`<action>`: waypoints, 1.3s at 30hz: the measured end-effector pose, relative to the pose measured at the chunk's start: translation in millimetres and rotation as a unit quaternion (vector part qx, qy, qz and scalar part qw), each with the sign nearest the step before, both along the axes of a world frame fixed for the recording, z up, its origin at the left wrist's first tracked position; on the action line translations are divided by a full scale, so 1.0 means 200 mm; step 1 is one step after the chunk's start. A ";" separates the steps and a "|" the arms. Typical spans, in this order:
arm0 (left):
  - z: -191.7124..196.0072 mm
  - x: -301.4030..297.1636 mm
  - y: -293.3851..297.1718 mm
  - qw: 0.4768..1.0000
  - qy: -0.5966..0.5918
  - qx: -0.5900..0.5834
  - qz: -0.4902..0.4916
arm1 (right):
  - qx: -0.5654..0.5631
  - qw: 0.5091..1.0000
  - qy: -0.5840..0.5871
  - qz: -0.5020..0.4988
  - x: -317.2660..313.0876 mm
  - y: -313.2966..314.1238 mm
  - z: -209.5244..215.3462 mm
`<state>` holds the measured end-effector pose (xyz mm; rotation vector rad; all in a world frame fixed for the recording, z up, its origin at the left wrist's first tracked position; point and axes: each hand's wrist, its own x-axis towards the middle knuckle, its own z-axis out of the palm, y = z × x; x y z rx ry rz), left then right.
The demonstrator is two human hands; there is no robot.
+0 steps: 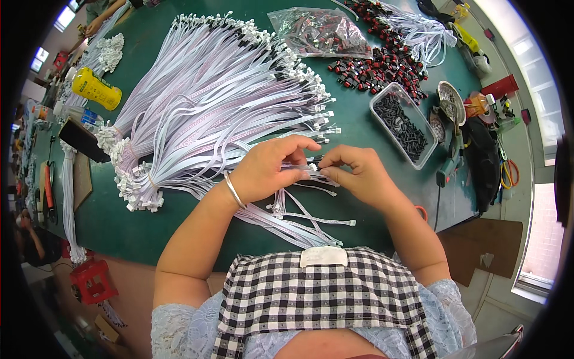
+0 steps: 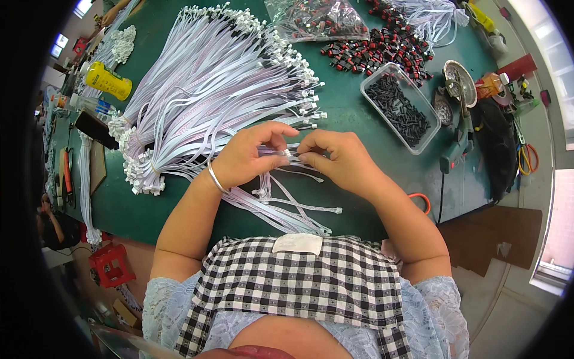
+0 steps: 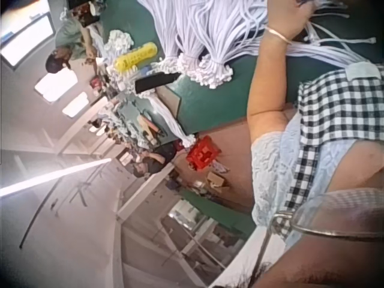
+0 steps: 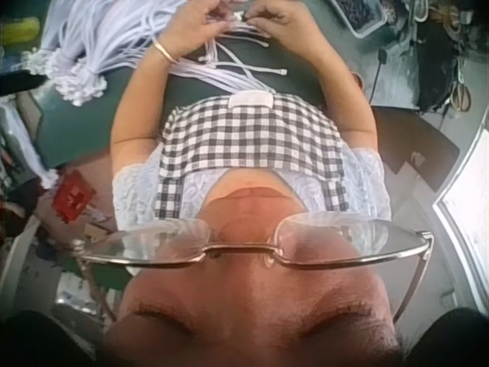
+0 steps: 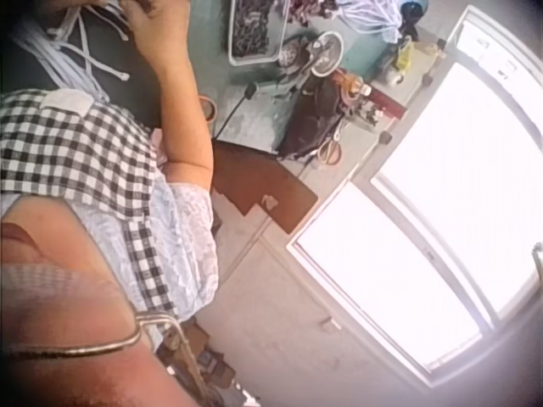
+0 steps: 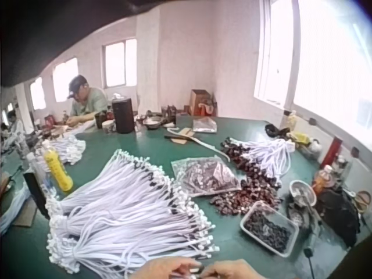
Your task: The person repeatedly picks up small black plastic components from a container and attaches them to the ends of white and pink striped cables. The person handles the cables and components by hand, inserting the black pieces into the cable tips and placing the finished items on the table.
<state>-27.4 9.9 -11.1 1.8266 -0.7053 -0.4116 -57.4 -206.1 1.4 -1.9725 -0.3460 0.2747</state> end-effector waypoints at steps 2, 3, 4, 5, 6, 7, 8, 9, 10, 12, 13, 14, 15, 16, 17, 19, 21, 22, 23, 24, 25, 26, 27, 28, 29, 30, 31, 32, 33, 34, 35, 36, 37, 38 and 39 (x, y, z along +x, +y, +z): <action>-0.01 -0.01 0.00 1.000 0.025 0.001 -0.004 | -0.011 1.000 0.014 0.002 0.00 0.01 0.01; -0.01 -0.01 0.00 0.999 0.033 -0.008 0.002 | -0.016 1.000 0.022 0.003 0.00 0.02 0.02; -0.01 -0.02 0.00 0.999 0.041 -0.016 0.008 | -0.023 0.999 0.035 0.001 0.00 0.02 0.03; -0.01 -0.02 0.00 0.998 0.049 -0.025 0.015 | -0.030 0.998 0.049 -0.001 0.01 0.03 0.04; 0.00 -0.02 -0.01 0.998 0.055 -0.023 0.022 | -0.036 0.998 0.060 -0.003 0.01 0.03 0.05; 0.00 -0.02 -0.01 0.997 0.062 -0.020 0.029 | -0.049 0.998 0.045 -0.008 0.01 0.03 0.05; 0.01 -0.02 -0.01 0.997 0.068 -0.018 0.036 | -0.062 0.998 0.030 -0.012 0.01 0.03 0.04; 0.01 -0.01 -0.02 0.998 0.041 -0.013 0.043 | -0.075 0.997 0.015 -0.016 0.01 0.03 0.04; 0.00 -0.01 -0.03 0.999 0.013 -0.008 0.049 | -0.100 0.994 -0.028 -0.017 0.01 0.02 0.03; 0.01 -0.01 -0.02 0.997 -0.033 -0.005 0.071 | -0.150 0.982 -0.112 -0.022 0.03 0.00 0.01; 0.03 -0.01 -0.01 0.995 -0.052 -0.007 0.086 | -0.167 0.979 -0.112 -0.028 0.03 -0.01 0.00; 0.05 -0.02 0.00 0.992 -0.071 -0.009 0.101 | -0.184 0.976 -0.112 -0.034 0.04 -0.02 -0.01; 0.07 -0.01 0.01 0.991 -0.056 -0.031 0.118 | -0.201 0.972 -0.113 -0.042 0.05 -0.04 -0.02; 0.09 -0.01 0.01 0.989 -0.041 -0.053 0.134 | -0.199 0.971 -0.129 -0.036 0.05 -0.05 -0.05; 0.10 -0.01 0.02 0.986 -0.026 -0.076 0.149 | -0.198 0.969 -0.146 -0.030 0.05 -0.06 -0.08; 0.10 -0.03 0.00 0.987 -0.045 -0.079 0.130 | -0.197 0.967 -0.158 -0.022 0.05 -0.06 -0.11; 0.09 -0.06 -0.02 0.995 -0.013 -0.039 0.087 | -0.200 0.968 -0.150 -0.019 0.05 -0.06 -0.11; 0.08 -0.08 -0.05 0.995 0.008 -0.045 0.091 | -0.206 0.965 -0.160 -0.022 0.04 -0.06 -0.10; 0.07 -0.08 -0.06 0.994 0.053 -0.039 0.087 | -0.212 0.962 -0.170 -0.025 0.04 -0.06 -0.08; 0.05 -0.08 -0.07 0.991 0.100 -0.031 0.085 | -0.217 0.959 -0.179 -0.026 0.04 -0.05 -0.06; 0.03 -0.07 -0.07 0.986 0.146 -0.023 0.082 | -0.193 0.968 -0.160 -0.032 0.02 -0.04 -0.04; 0.00 -0.07 -0.07 0.986 0.144 -0.020 0.084 | -0.168 0.975 -0.141 -0.037 0.01 -0.04 0.00; 0.00 -0.06 -0.07 0.985 0.148 -0.022 0.084 | -0.144 0.981 -0.122 -0.044 0.00 -0.03 0.03; 0.00 -0.05 -0.06 0.984 0.153 -0.024 0.085 | -0.120 0.985 -0.116 -0.030 -0.01 -0.03 0.04; 0.00 -0.05 -0.06 0.983 0.157 -0.025 0.086 | -0.096 0.989 -0.110 -0.016 -0.01 -0.02 0.04; -0.01 -0.06 -0.07 0.982 0.164 -0.030 0.085 | -0.072 0.992 -0.105 -0.002 -0.01 -0.01 0.05; 0.00 -0.06 -0.07 0.983 0.164 -0.023 0.081 | -0.075 0.993 -0.095 -0.001 -0.01 -0.01 0.04; 0.01 -0.06 -0.07 0.983 0.164 -0.016 0.078 | -0.078 0.993 -0.086 0.001 0.00 0.00 0.04; 0.02 -0.06 -0.07 0.984 0.163 -0.008 0.075 | -0.079 0.994 -0.078 0.004 0.01 0.00 0.03; 0.03 -0.06 -0.07 0.985 0.153 -0.014 0.078 | -0.069 0.995 -0.066 -0.005 0.01 0.00 0.03; 0.03 -0.06 -0.07 0.986 0.143 -0.019 0.080 | -0.058 0.997 -0.055 -0.014 0.01 0.01 0.03; 0.03 -0.06 -0.07 0.987 0.132 -0.024 0.083 | -0.046 0.998 -0.044 -0.022 0.01 0.01 0.02; 0.03 -0.07 -0.07 0.987 0.130 -0.035 0.087 | -0.044 0.998 -0.049 -0.021 0.01 0.01 0.02; 0.03 -0.07 -0.06 0.987 0.127 -0.047 0.091 | -0.042 0.997 -0.054 -0.020 0.02 0.01 0.01; 0.03 -0.06 -0.06 0.986 0.123 -0.059 0.095 | -0.040 0.997 -0.060 -0.019 0.02 0.01 0.00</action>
